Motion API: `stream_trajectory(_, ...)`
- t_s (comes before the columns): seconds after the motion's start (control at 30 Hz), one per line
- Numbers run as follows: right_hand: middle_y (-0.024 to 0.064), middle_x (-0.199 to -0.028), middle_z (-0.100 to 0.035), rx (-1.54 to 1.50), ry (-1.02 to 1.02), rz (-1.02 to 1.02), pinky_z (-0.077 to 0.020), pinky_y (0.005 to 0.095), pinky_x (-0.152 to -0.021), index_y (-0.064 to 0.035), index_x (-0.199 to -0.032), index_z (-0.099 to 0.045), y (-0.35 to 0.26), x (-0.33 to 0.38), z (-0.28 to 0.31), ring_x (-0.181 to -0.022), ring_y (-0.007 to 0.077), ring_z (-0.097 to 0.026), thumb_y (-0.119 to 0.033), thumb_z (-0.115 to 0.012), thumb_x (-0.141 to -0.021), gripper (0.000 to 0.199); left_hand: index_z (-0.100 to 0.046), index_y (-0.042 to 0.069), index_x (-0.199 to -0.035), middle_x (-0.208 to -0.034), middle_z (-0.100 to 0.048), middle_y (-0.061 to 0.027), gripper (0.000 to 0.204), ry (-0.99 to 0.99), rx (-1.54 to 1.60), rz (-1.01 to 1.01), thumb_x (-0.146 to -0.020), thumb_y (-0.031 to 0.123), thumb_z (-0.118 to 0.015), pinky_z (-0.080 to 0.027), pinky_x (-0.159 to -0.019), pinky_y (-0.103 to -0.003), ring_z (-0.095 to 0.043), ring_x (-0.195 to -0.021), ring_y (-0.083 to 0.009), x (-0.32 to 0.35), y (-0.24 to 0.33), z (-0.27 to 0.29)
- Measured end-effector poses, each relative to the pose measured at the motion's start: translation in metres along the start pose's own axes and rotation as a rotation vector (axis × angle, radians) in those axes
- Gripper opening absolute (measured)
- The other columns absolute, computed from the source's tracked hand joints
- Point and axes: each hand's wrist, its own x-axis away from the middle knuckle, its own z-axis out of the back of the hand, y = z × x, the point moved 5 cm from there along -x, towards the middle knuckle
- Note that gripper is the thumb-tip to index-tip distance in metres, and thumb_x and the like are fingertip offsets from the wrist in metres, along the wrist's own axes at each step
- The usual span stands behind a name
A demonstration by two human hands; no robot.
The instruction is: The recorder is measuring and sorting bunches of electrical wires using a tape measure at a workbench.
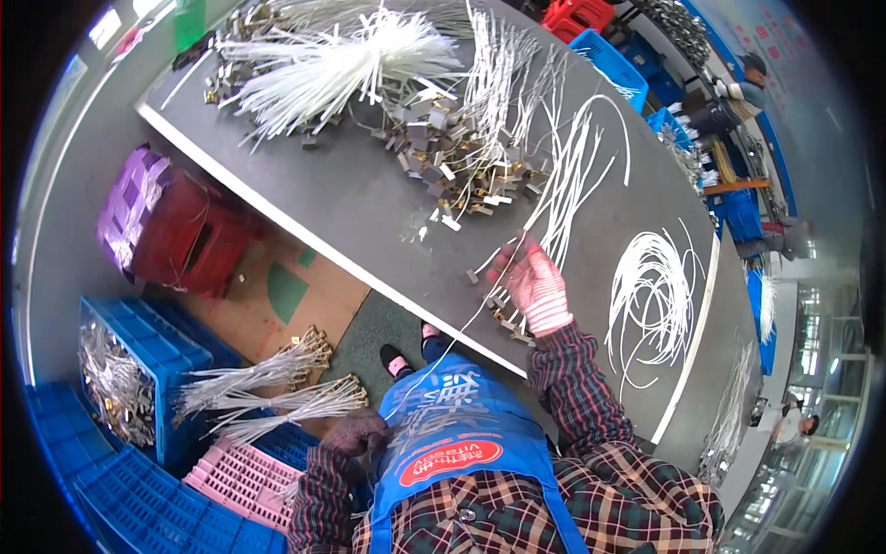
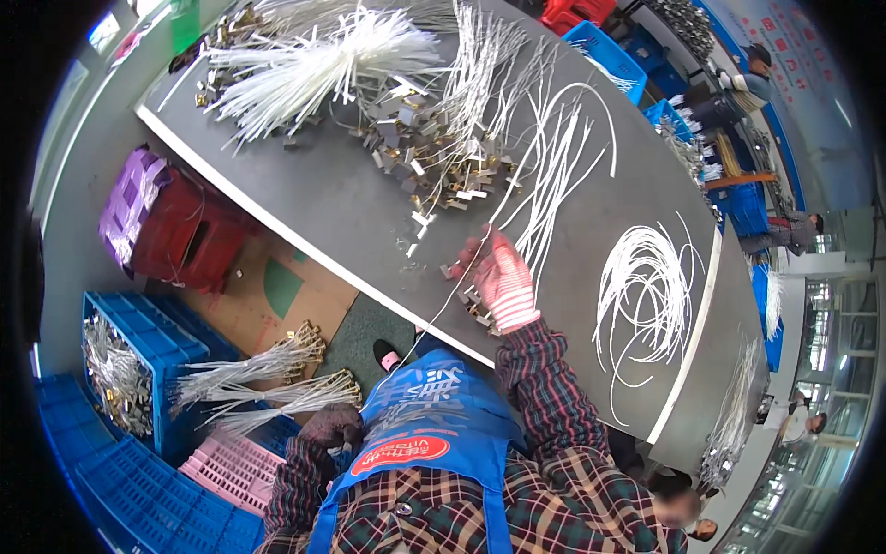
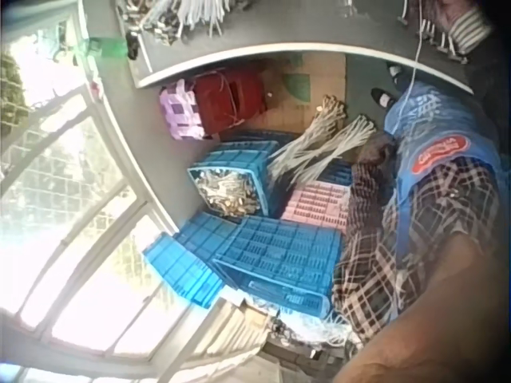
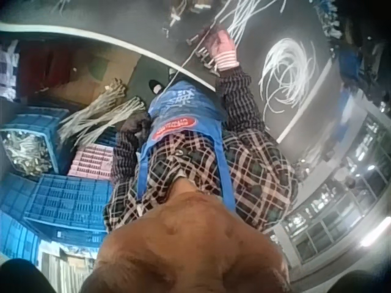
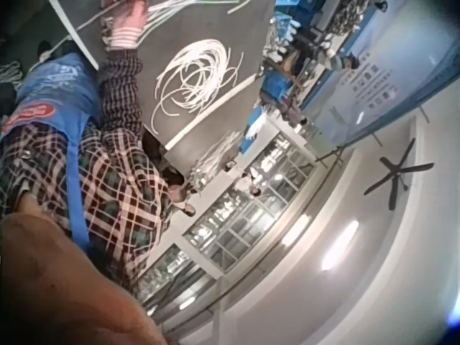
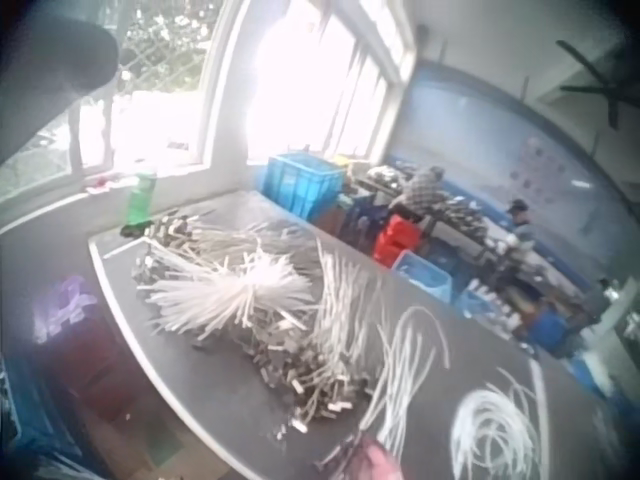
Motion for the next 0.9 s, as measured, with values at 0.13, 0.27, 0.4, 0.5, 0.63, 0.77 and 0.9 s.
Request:
stream_trajectory(0.13, 0.0150, -0.093, -0.059, 0.098, 0.011, 0.067, -0.0532, 0.0496, -0.068, -0.0020, -0.113, -0.050, -0.044, -0.008, 0.006, -0.082, 0.0320, -0.062, -0.025, -0.057, -0.089, 0.034, -0.062, 0.003, -0.079, -0.070, -0.056, -0.0049, 0.012, 0.050, 0.229, 0.334, -0.068, 0.001, -0.059, -0.044, -0.056, -0.027, -0.055, -0.062, -0.0156, 0.009, -0.011, -0.004)
stream_trajectory(0.27, 0.0113, -0.090, -0.060, 0.465, 0.062, -0.025, -0.0543, 0.0410, -0.068, -0.0001, -0.107, -0.052, -0.073, -0.011, 0.007, -0.080, 0.0253, -0.062, -0.021, -0.058, -0.088, 0.029, -0.064, 0.003, -0.075, -0.063, -0.056, -0.0047, 0.009, 0.253, 0.522, 0.649, -0.073, 0.011, -0.062, -0.042, -0.051, -0.027, -0.052, -0.054, -0.0132, 0.001, 0.003, -0.001)
stream_trajectory(0.4, 0.0124, -0.085, -0.061, 0.575, 0.045, -0.106, -0.0546, 0.0377, -0.062, 0.0015, -0.104, -0.053, -0.091, -0.016, 0.011, -0.074, 0.0236, -0.062, -0.019, -0.061, -0.086, 0.028, -0.065, 0.002, -0.075, -0.059, -0.057, -0.0030, 0.016, 0.503, 0.502, 0.783, -0.078, 0.018, -0.064, -0.038, -0.047, -0.024, -0.050, -0.048, -0.0112, -0.003, 0.013, 0.001)
stream_trajectory(0.5, 0.0125, -0.087, -0.061, 0.601, 0.060, -0.182, -0.0549, 0.0380, -0.062, 0.0017, -0.104, -0.053, -0.101, -0.021, 0.023, -0.076, 0.0237, -0.062, -0.017, -0.061, -0.086, 0.027, -0.066, 0.002, -0.075, -0.060, -0.059, -0.0037, 0.019, 0.586, 0.319, 0.791, -0.079, 0.020, -0.064, -0.040, -0.049, -0.025, -0.052, -0.051, -0.0116, -0.011, 0.030, 0.005)
stream_trajectory(0.63, 0.0154, -0.090, -0.061, 0.612, 0.066, -0.213, -0.0556, 0.0398, -0.064, 0.0024, -0.102, -0.052, -0.105, -0.028, 0.038, -0.079, 0.0263, -0.062, -0.014, -0.061, -0.085, 0.026, -0.069, 0.004, -0.080, -0.070, -0.065, -0.0080, 0.021, 0.625, -0.060, 0.772, -0.079, 0.024, -0.064, -0.046, -0.060, -0.028, -0.060, -0.064, -0.0153, -0.022, 0.056, 0.007)
stream_trajectory(0.77, 0.0167, -0.090, -0.061, 0.554, 0.090, -0.250, -0.0555, 0.0412, -0.066, 0.0031, -0.103, -0.051, -0.109, -0.032, 0.055, -0.079, 0.0285, -0.062, -0.012, -0.060, -0.085, 0.025, -0.070, 0.006, -0.083, -0.077, -0.067, -0.0097, 0.021, 0.634, -0.197, 0.838, -0.079, 0.026, -0.064, -0.048, -0.067, -0.029, -0.063, -0.073, -0.0183, -0.033, 0.077, 0.004)
stream_trajectory(0.9, 0.0173, -0.091, -0.061, 0.526, 0.080, -0.251, -0.0555, 0.0419, -0.067, 0.0034, -0.103, -0.050, -0.109, -0.036, 0.063, -0.079, 0.0293, -0.063, -0.012, -0.060, -0.086, 0.025, -0.069, 0.004, -0.082, -0.074, -0.066, -0.0109, 0.019, 0.668, -0.337, 0.728, -0.079, 0.021, -0.063, -0.047, -0.064, -0.029, -0.062, -0.068, -0.0189, -0.047, 0.103, 0.003)
